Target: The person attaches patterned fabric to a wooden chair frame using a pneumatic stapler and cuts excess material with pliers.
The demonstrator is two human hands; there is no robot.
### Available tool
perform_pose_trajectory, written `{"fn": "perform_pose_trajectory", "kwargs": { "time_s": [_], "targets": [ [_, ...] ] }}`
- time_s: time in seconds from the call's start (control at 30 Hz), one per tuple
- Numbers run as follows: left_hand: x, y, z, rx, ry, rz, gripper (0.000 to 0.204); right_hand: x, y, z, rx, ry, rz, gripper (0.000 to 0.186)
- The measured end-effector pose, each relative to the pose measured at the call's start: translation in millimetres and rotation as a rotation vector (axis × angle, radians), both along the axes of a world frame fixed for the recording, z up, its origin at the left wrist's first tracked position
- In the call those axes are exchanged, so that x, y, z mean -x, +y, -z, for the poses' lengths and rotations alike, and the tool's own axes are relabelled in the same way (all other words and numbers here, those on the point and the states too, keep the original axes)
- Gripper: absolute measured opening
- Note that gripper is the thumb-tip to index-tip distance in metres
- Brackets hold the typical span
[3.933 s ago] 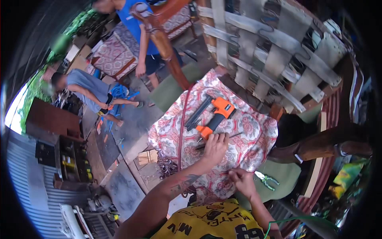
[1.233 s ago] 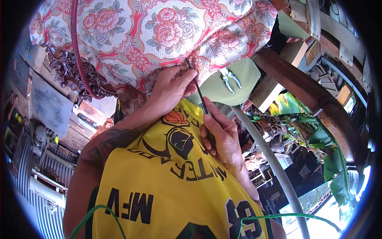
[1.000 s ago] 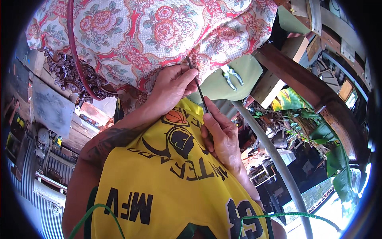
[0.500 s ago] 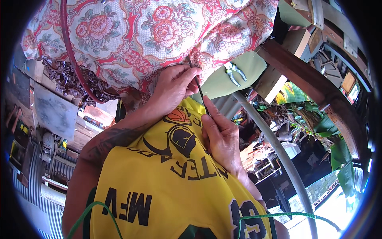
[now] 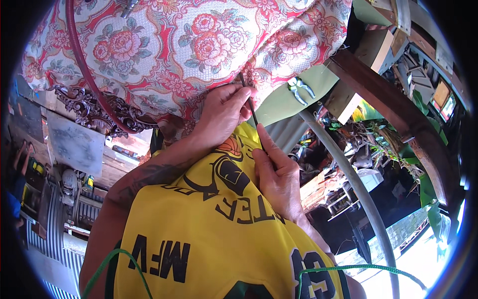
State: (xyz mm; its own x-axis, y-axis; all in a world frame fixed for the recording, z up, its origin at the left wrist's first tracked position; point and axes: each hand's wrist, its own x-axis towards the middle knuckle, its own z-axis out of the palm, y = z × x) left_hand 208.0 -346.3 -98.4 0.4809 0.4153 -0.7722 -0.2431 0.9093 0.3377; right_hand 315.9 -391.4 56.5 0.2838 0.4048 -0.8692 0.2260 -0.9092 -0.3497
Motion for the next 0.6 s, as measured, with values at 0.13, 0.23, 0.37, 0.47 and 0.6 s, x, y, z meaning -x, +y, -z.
{"fn": "perform_pose_trajectory", "kwargs": {
  "time_s": [0.13, 0.23, 0.37, 0.47, 0.6],
  "targets": [
    [-0.8, -4.3, 6.1, 0.014, -0.026, -0.010, 0.029, 4.4, 2.9, 2.5, 0.006, -0.034, 0.003, 0.045],
    [-4.3, -3.5, 3.8, 0.048, -0.050, -0.127, 0.027, 0.7, -0.2, 7.3, -0.019, -0.056, -0.059, 0.045],
    [-5.0, -1.8, -3.1, 0.080, -0.004, -0.104, 0.027, -6.3, 3.5, 7.7, -0.006, -0.047, -0.139, 0.045],
    [-3.4, -1.0, 0.2, 0.061, 0.022, -0.062, 0.028, -13.5, 7.9, 9.3, 0.066, 0.046, 0.063, 0.045],
    [-6.1, 1.9, -4.7, 0.081, 0.039, -0.062, 0.026, -28.4, 4.2, 15.3, 0.252, 0.112, 0.177, 0.047]
  ]
}}
